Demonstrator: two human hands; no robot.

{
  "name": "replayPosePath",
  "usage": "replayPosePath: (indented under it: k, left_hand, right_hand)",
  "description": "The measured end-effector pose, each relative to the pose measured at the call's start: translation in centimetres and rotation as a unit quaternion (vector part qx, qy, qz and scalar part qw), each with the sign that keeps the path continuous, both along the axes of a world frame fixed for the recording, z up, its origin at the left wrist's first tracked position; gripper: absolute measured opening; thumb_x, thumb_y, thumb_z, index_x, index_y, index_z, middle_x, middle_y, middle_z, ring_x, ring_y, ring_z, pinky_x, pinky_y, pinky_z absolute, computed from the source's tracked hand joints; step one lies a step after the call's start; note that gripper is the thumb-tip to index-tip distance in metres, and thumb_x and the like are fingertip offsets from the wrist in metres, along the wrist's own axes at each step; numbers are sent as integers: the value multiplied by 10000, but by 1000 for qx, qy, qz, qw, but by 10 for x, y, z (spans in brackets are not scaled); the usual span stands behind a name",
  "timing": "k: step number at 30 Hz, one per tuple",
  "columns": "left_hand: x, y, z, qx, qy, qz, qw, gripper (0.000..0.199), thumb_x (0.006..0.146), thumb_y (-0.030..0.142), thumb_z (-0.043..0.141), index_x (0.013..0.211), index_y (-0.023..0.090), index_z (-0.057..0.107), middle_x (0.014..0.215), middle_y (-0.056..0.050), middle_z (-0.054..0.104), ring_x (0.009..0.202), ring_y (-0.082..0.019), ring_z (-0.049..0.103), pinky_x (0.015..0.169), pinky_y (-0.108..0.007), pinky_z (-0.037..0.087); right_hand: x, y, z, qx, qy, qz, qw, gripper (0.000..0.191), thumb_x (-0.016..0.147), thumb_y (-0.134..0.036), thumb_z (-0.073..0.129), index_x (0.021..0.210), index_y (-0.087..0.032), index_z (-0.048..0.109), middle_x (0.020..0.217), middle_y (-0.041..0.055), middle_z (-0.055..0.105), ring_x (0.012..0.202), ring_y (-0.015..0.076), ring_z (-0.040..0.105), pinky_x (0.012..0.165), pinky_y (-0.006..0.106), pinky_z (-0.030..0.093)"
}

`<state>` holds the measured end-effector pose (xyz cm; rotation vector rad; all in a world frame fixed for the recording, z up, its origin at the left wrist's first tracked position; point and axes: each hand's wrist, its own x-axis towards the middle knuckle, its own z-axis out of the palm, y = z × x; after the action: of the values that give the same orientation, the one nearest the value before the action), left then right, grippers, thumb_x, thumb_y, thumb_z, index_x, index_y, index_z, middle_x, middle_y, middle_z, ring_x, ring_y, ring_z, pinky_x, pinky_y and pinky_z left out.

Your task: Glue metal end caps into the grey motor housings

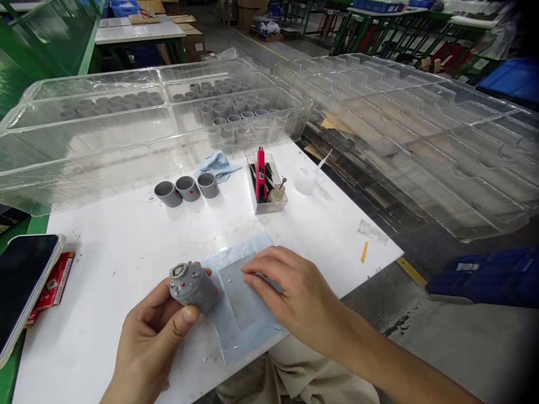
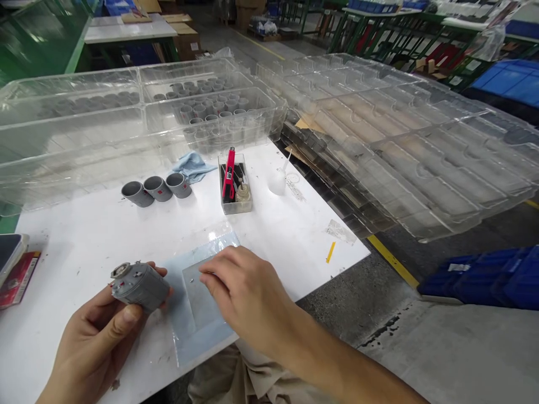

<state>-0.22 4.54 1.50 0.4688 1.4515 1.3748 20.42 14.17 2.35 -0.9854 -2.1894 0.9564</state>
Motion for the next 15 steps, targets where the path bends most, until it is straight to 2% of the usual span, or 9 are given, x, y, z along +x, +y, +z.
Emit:
replayPosePath:
  k: [5,13,15]
  left_hand:
    - [2,2,1,7,-17,11,1000,435,672,384,974,1079,290,856,1095,-10,867,981,-197,798,894,-191,599]
    - [0,2,0,26,-31,-17,999,404,710,378,953,1094,301,853,1120,1,862,921,-165,791,873,-183,599]
    - [0,1,1,26,-38,-20,999,393,729,378,940,1103,301,847,1126,-4,859,968,-182,793,896,-195,601]
  right_hand:
    - [-19,0,-1,62,-136,44,988,180,1045,-195,587,1039,-202,767,923,40,707,878,212,665,757,371,548]
    - [-30,4,-4,111,-203,86,969,185,1022,-184,605,883,-171,726,851,44,661,787,215,620,658,371,485]
    - [-31,6,-5,113,-199,91,969,184,1009,-180,618,850,-155,706,833,47,662,765,214,618,651,377,474]
